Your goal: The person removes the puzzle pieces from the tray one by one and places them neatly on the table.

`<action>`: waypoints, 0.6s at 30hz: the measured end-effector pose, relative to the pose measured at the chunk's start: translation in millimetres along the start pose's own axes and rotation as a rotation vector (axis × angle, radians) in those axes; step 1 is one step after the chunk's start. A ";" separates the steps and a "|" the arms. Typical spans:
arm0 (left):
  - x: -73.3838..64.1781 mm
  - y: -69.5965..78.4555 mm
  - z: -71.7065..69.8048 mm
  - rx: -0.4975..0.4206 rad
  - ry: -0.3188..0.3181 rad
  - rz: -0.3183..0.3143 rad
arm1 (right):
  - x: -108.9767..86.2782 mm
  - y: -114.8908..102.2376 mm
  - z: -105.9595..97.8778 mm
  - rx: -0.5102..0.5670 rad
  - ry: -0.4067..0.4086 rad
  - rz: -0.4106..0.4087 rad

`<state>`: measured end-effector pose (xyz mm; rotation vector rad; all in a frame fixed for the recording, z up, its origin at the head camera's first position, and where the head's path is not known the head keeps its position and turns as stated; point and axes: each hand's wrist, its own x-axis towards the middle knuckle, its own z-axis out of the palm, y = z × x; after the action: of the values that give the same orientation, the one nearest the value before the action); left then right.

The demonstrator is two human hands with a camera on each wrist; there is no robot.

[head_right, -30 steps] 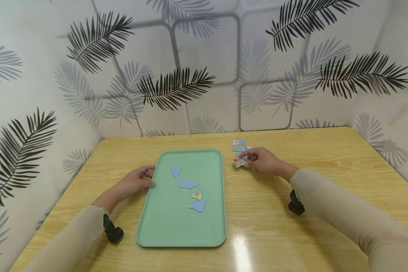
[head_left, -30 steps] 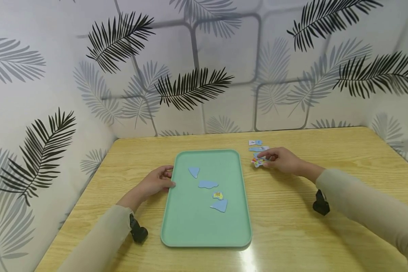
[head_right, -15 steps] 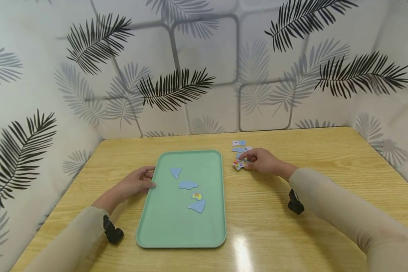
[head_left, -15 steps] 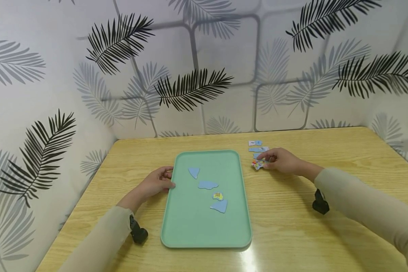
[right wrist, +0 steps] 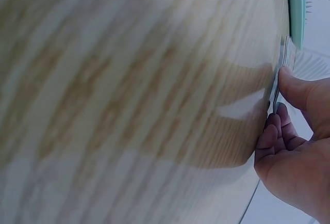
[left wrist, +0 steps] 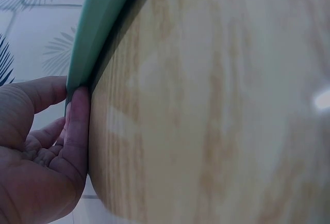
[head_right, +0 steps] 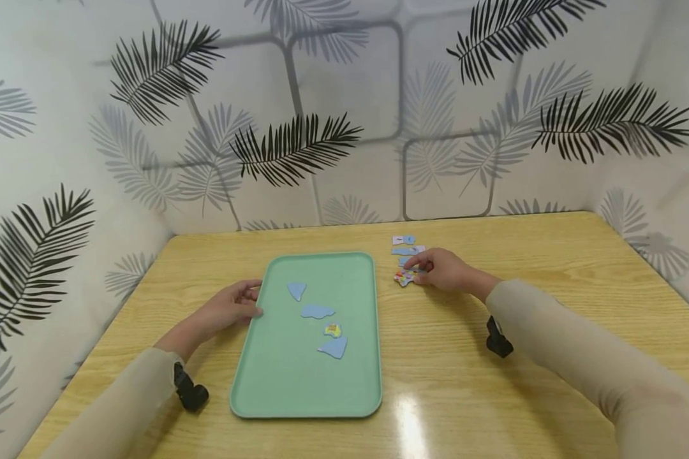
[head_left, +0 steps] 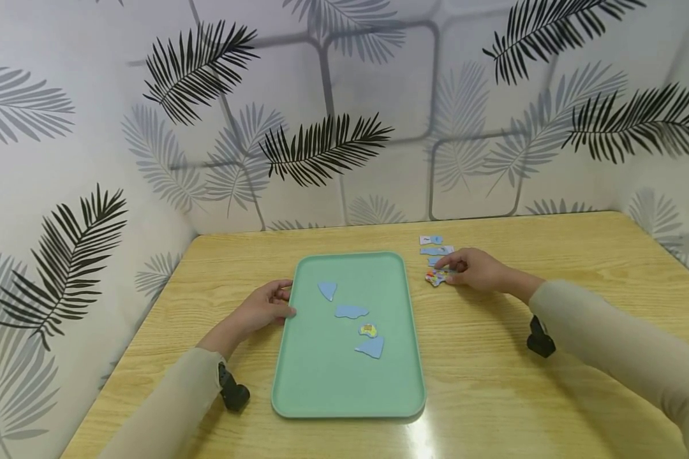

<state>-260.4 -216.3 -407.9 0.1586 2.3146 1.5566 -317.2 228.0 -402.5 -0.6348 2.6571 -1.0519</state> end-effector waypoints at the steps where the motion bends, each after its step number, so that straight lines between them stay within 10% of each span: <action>1: 0.1 0.0 0.0 0.000 0.000 -0.002 | 0.1 0.1 -0.4 -0.001 -0.001 0.000; 18: 2.1 -2.5 -0.5 -0.001 -0.003 -0.006 | 3.1 5.0 -0.5 -0.045 0.008 0.018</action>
<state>-262.3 -217.2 -410.5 0.1534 2.3098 1.5542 -321.7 230.1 -405.8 -0.6148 2.6950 -0.9950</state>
